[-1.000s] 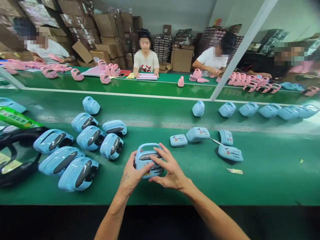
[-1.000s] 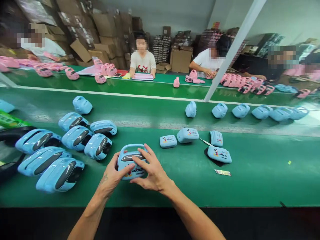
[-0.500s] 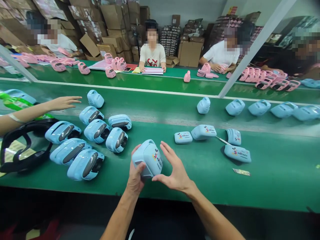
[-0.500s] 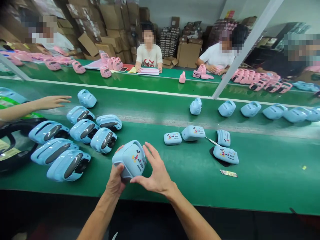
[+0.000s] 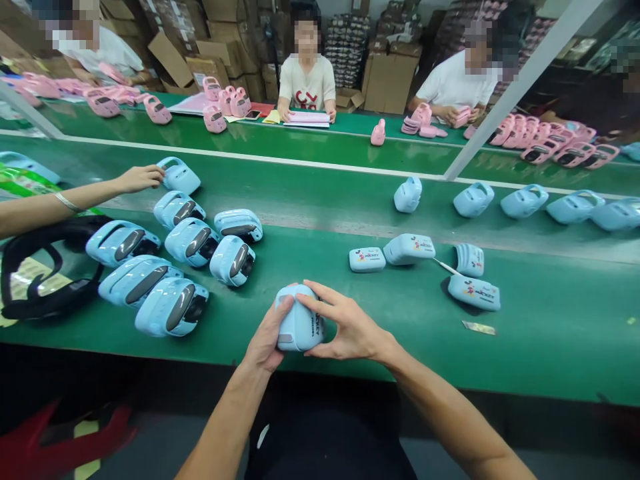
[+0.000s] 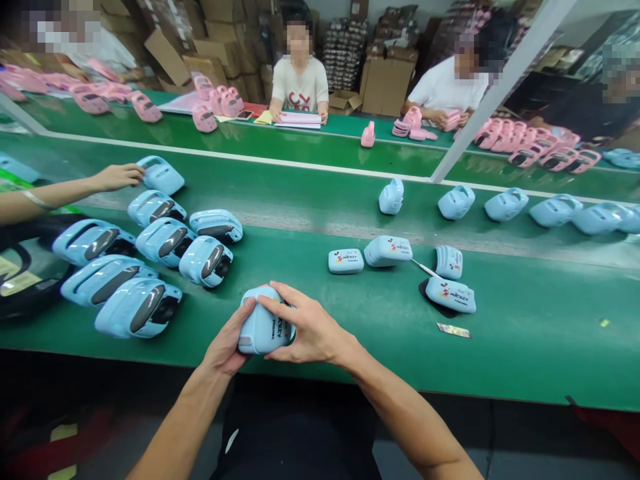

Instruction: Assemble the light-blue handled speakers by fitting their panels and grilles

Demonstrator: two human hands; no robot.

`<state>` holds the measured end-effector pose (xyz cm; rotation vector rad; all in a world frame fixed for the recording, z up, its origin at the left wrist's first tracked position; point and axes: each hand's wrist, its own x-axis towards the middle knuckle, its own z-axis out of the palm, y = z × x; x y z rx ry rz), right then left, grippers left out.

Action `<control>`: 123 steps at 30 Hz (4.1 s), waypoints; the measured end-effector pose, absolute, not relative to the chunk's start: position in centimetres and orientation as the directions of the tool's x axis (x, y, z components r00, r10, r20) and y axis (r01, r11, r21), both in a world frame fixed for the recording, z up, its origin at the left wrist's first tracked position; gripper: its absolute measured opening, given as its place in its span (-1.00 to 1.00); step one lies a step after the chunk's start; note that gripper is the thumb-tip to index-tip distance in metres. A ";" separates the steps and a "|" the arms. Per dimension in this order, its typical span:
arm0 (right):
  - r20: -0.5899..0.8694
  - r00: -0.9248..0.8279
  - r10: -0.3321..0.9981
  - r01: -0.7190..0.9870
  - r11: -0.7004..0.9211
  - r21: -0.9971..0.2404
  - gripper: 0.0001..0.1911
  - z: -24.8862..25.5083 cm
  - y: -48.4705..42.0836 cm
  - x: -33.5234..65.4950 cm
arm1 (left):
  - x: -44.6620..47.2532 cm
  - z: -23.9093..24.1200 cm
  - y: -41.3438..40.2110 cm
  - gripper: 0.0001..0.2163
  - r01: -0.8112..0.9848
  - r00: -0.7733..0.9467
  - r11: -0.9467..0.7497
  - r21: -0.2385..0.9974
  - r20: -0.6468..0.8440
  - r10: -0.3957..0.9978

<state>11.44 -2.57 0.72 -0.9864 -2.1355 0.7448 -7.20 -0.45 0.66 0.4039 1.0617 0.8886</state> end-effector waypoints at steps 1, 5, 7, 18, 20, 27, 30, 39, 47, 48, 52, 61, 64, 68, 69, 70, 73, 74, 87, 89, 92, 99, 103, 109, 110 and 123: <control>0.326 -0.487 0.810 0.416 0.543 -0.729 0.06 0.6 -2.6 11.4 | -7.2 0.6 -0.4 -0.51 -0.429 0.192 0.614 0.663 -0.597 0.779; 0.345 -0.463 0.816 0.420 0.545 -0.726 0.05 0.4 -2.7 11.3 | -7.3 0.3 -0.3 -0.51 -0.435 0.181 0.593 0.678 -0.579 0.795; 0.361 -0.457 0.813 0.433 0.558 -0.708 0.03 0.3 -2.8 11.2 | -7.4 0.2 -0.3 -0.46 -0.435 0.184 0.564 0.702 -0.544 0.819; 0.296 -0.455 0.840 0.339 0.471 -0.814 -0.12 0.3 -2.3 11.5 | -7.4 0.4 -0.4 -0.52 -0.440 0.244 0.646 0.624 -0.609 0.754; 0.260 -0.480 0.838 0.371 0.462 -0.805 -0.10 0.9 -2.3 11.4 | -7.3 0.4 -0.4 -0.56 -0.455 0.247 0.658 0.599 -0.626 0.740; 0.207 -0.553 0.807 0.462 0.504 -0.730 -0.03 1.2 -2.1 11.1 | -7.5 0.0 -0.4 -0.62 -0.469 0.179 0.597 0.651 -0.592 0.786; 0.238 -0.546 0.803 0.448 0.520 -0.727 -0.04 0.6 -1.9 11.1 | -7.8 -0.2 -0.2 -0.60 -0.457 0.197 0.596 0.660 -0.579 0.791; 0.230 -0.485 0.844 0.383 0.442 -0.811 0.00 0.8 -1.8 11.6 | -7.9 0.1 0.1 -0.60 -0.464 0.239 0.663 0.587 -0.638 0.732; 0.347 -0.514 0.785 0.385 0.572 -0.725 0.24 0.2 -2.1 11.4 | -8.1 0.7 -0.4 -0.49 -0.452 0.176 0.564 0.691 -0.551 0.816; 0.345 -0.513 0.786 0.396 0.573 -0.717 0.23 0.3 -2.2 11.4 | -8.2 0.9 -0.4 -0.46 -0.444 0.170 0.555 0.704 -0.542 0.823; 0.349 -0.500 0.793 0.423 0.575 -0.700 0.22 0.8 -2.4 11.4 | -8.5 1.6 -0.6 -0.31 -0.400 0.171 0.541 0.740 -0.519 0.837; 0.400 -0.494 0.772 0.406 0.612 -0.679 0.34 1.1 -2.3 11.2 | -8.4 2.0 -0.8 -0.26 -0.375 0.152 0.528 0.762 -0.511 0.846; 0.427 -0.503 0.751 0.407 0.642 -0.650 0.29 1.0 -2.0 11.3 | -8.6 2.0 -0.8 -0.25 -0.368 0.163 0.532 0.762 -0.511 0.844; 0.411 -0.509 0.756 0.402 0.631 -0.663 0.25 1.1 -1.9 11.4 | -8.9 2.0 -1.1 -0.19 -0.355 0.189 0.522 0.775 -0.488 0.852; 0.401 -0.507 0.763 0.407 0.623 -0.668 0.24 1.2 -2.0 11.4 | -8.9 2.0 -1.2 -0.18 -0.349 0.196 0.518 0.781 -0.479 0.855; 0.392 -0.506 0.768 0.413 0.615 -0.672 0.24 1.2 -2.0 11.4 | -8.9 1.9 -1.3 -0.17 -0.341 0.202 0.513 0.788 -0.472 0.858; 0.383 -0.501 0.777 0.423 0.605 -0.675 0.25 1.3 -2.2 11.3 | -8.6 1.9 -1.5 -0.19 -0.312 0.189 0.507 0.803 -0.470 0.862; 0.386 -0.496 0.778 0.425 0.604 -0.674 0.26 1.4 -2.3 11.2 | -8.5 1.9 -1.5 -0.20 -0.306 0.179 0.507 0.806 -0.474 0.862; 0.297 -0.441 0.847 0.435 0.491 -0.754 0.36 0.7 -2.6 10.1 | -7.7 1.1 -1.4 -0.31 -0.393 0.139 0.528 0.753 -0.519 0.843; 0.272 -0.442 0.855 0.428 0.468 -0.773 0.35 0.8 -2.2 10.1 | -7.4 0.8 -1.3 -0.31 -0.413 0.109 0.497 0.763 -0.500 0.859; 0.202 -0.489 0.848 0.369 0.411 -0.834 0.29 1.0 -1.2 10.6 | -6.9 0.0 -1.3 -0.33 -0.482 0.105 0.491 0.725 -0.509 0.854; -0.096 0.024 0.995 -0.212 -0.089 -0.973 0.07 -0.6 -2.2 10.0 | -6.8 -1.6 -0.6 -0.20 -0.609 0.046 0.311 0.730 -0.359 0.932; -0.274 -0.091 0.957 -0.511 -0.281 -0.813 0.23 -2.0 -2.8 8.6 | -7.9 -0.9 0.5 -0.12 -0.460 0.158 0.239 0.855 -0.186 0.970; -0.058 -0.003 0.998 -0.326 -0.055 -0.944 0.26 -2.3 -2.9 9.5 | -8.4 1.3 0.4 -0.20 -0.316 0.204 0.295 0.902 -0.240 0.949; -0.044 -0.018 0.999 -0.304 -0.047 -0.952 0.25 -2.3 -3.0 9.6 | -8.3 1.5 0.3 -0.23 -0.290 0.171 0.306 0.907 -0.266 0.949; -0.038 0.028 0.999 -0.349 -0.026 -0.937 -0.13 -2.4 -3.0 8.8 | -8.2 0.7 0.1 -0.24 -0.310 0.123 0.380 0.871 -0.360 0.925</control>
